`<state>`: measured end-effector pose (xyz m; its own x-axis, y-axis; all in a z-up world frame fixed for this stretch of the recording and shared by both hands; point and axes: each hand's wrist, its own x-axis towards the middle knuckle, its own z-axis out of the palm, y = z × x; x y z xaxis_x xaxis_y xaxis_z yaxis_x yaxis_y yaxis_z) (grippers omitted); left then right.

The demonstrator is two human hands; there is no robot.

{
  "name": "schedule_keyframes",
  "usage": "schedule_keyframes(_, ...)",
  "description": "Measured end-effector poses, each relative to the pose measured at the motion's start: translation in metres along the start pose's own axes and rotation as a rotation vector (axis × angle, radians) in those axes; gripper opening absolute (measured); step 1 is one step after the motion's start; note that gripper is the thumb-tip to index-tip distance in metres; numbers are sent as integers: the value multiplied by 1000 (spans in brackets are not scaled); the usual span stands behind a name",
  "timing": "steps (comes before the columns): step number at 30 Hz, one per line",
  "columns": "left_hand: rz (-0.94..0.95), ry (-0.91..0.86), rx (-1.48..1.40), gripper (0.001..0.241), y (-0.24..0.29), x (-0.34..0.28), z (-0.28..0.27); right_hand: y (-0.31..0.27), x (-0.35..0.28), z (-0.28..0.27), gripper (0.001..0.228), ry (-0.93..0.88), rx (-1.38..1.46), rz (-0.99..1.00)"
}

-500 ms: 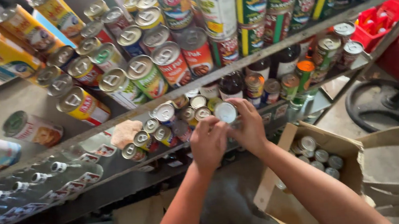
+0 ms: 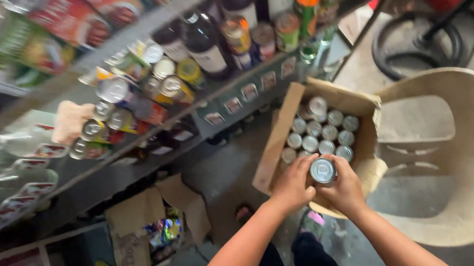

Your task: Restocking and organizing canned goods from a cardboard box onto store shelves.

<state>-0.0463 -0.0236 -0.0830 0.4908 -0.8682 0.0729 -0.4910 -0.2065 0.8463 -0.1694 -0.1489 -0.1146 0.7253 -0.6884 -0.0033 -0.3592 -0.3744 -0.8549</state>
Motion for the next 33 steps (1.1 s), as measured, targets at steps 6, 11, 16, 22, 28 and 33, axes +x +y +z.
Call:
schedule_keyframes(6,-465,-348,61,74,-49,-16,92,79,-21,10,72,-296,-236,47)
schedule_keyframes(11,-600,-291,91,68,-111,-22,145,94,-14,38,65,-397,-414,222)
schedule_keyframes(16,-816,-118,19,61,-171,-14,159,111,1,81,60,-302,-362,55)
schedule_keyframes(22,-1340,307,-761,66,-207,-15,149,115,27,125,66,-428,-361,70)
schedule_keyframes(28,-1125,479,-590,77,-207,-12,147,85,35,138,77,-376,-262,-20)
schedule_keyframes(33,-1115,486,-646,80,-201,-11,149,122,28,159,71,-394,-380,102)
